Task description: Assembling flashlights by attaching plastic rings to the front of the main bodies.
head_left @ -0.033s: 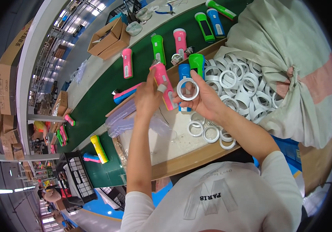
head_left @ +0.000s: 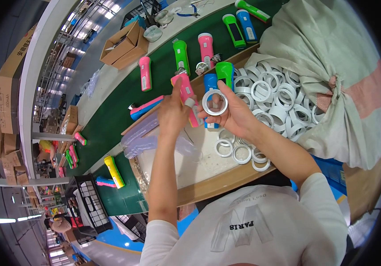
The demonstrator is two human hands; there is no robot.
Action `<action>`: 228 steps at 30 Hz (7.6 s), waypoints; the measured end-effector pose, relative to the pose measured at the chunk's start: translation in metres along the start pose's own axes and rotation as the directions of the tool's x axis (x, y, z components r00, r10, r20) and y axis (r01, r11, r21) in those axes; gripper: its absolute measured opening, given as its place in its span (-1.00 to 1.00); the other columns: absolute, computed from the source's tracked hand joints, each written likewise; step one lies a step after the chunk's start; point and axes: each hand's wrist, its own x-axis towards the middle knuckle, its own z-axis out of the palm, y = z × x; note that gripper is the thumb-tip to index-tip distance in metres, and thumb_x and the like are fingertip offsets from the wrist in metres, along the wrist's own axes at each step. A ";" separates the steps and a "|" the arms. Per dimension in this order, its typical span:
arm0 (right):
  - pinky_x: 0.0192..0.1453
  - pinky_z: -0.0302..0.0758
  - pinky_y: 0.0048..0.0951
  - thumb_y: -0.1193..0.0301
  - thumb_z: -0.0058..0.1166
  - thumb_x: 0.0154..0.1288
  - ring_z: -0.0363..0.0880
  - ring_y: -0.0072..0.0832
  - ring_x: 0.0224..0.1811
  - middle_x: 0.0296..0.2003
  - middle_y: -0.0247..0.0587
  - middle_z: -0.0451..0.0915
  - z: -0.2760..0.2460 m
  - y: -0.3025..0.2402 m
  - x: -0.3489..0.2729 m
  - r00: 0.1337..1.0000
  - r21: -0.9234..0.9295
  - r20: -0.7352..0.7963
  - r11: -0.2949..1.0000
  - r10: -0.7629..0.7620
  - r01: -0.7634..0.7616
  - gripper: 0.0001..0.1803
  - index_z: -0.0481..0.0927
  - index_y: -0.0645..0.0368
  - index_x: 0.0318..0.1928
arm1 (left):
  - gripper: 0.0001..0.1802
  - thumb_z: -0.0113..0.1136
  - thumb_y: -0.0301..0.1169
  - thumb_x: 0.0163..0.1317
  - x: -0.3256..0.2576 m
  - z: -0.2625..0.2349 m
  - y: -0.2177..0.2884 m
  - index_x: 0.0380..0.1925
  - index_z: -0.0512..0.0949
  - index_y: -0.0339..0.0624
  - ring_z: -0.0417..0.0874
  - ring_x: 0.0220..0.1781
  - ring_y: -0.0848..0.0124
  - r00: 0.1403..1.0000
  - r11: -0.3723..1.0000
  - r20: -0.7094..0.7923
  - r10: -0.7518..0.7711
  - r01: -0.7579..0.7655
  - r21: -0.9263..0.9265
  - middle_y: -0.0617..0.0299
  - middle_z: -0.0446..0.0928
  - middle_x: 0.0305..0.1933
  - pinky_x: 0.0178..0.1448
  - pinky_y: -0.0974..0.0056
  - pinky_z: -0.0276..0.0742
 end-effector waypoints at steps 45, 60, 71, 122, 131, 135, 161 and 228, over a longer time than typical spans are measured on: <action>0.16 0.41 -0.45 0.11 -0.21 0.48 0.48 -0.49 0.06 -0.02 -0.21 0.49 0.025 -0.002 -0.022 0.914 -0.495 0.309 0.777 -0.261 0.389 -0.55 0.41 0.17 0.13 | -0.41 0.32 -0.46 0.04 -0.121 -0.092 0.051 0.15 0.47 -0.10 0.61 -0.35 0.11 0.925 0.926 -0.081 0.372 -0.363 0.102 0.03 0.56 -0.29 -0.32 0.19 0.54; 0.22 0.34 -0.30 -0.02 -0.28 0.47 0.46 -0.46 0.07 0.07 -0.25 0.48 0.041 -0.006 -0.054 0.984 -0.735 -0.045 0.661 0.175 -0.151 -0.42 0.38 0.14 0.23 | -0.37 0.38 -0.50 -0.01 -0.150 -0.057 0.010 0.15 0.47 -0.18 0.67 -0.20 0.17 0.945 0.888 -0.106 0.309 -0.327 -0.324 0.05 0.63 -0.15 -0.11 0.25 0.58; -0.09 0.50 -0.41 0.18 -0.29 0.44 0.57 -0.41 -0.31 -0.32 -0.11 0.61 0.038 0.013 -0.034 0.995 -0.544 -0.037 0.833 0.097 -0.101 -0.57 0.56 0.24 -0.27 | -0.25 0.26 -0.56 -0.27 -0.148 -0.052 0.006 0.09 0.54 0.14 0.54 -0.39 0.33 0.767 0.779 -0.188 0.614 -0.549 0.304 0.13 0.56 -0.03 -0.40 0.32 0.51; 0.06 0.45 -0.40 0.05 -0.17 0.47 0.51 -0.56 -0.05 -0.16 -0.27 0.51 0.034 0.005 -0.058 0.994 -0.521 0.041 0.847 -0.100 0.107 -0.55 0.46 0.15 0.07 | -0.36 0.31 -0.46 0.13 -0.179 0.010 0.035 0.22 0.35 -0.37 0.60 -0.09 0.40 0.970 0.817 -0.243 -0.009 -0.133 -0.561 0.06 0.58 -0.08 0.00 0.33 0.50; 0.22 0.46 -0.12 0.26 0.25 0.16 0.55 -0.15 0.04 -0.13 -0.02 0.53 0.044 0.036 -0.071 0.976 -0.194 0.185 0.970 -0.112 0.148 -0.61 0.38 0.11 -0.11 | -0.52 0.35 -0.50 0.07 -0.194 0.009 0.057 0.02 0.43 -0.25 0.56 -0.32 0.54 0.877 0.157 0.480 -0.025 0.478 -0.864 0.25 0.55 -0.31 -0.23 0.42 0.48; 0.19 0.49 -0.10 0.20 0.23 0.15 0.57 -0.08 0.00 -0.20 -0.02 0.52 0.039 0.045 -0.075 0.964 -0.043 0.238 0.991 -0.116 0.130 -0.65 0.35 0.06 -0.26 | -0.55 0.23 -0.57 0.10 -0.212 -0.001 0.073 0.03 0.37 -0.26 0.50 -0.50 0.47 0.815 -0.528 0.435 0.383 0.579 -0.621 0.18 0.48 -0.42 -0.50 0.38 0.36; 0.14 0.52 -0.11 0.15 0.24 0.19 0.53 -0.11 0.11 -0.03 0.03 0.53 0.031 0.033 -0.088 0.984 -0.274 0.136 0.950 -0.119 0.152 -0.45 0.40 0.18 0.07 | -0.61 0.32 -0.49 0.08 -0.202 0.008 0.058 -0.11 0.39 -0.13 0.50 -0.47 0.56 0.914 0.170 0.404 -0.029 0.403 -0.899 0.27 0.50 -0.32 -0.41 0.42 0.44; 0.11 0.38 -0.04 0.47 0.33 -0.05 0.38 0.18 0.06 0.06 0.30 0.38 -0.014 0.033 -0.068 0.911 -0.789 0.334 -0.457 0.242 0.411 -0.72 0.57 0.27 -0.29 | -0.60 0.18 -0.50 -0.01 -0.066 0.000 -0.060 -0.08 0.50 -0.25 0.33 0.21 -0.09 0.915 0.882 -0.361 0.181 -0.313 -0.353 -0.13 0.37 0.11 0.30 -0.01 0.27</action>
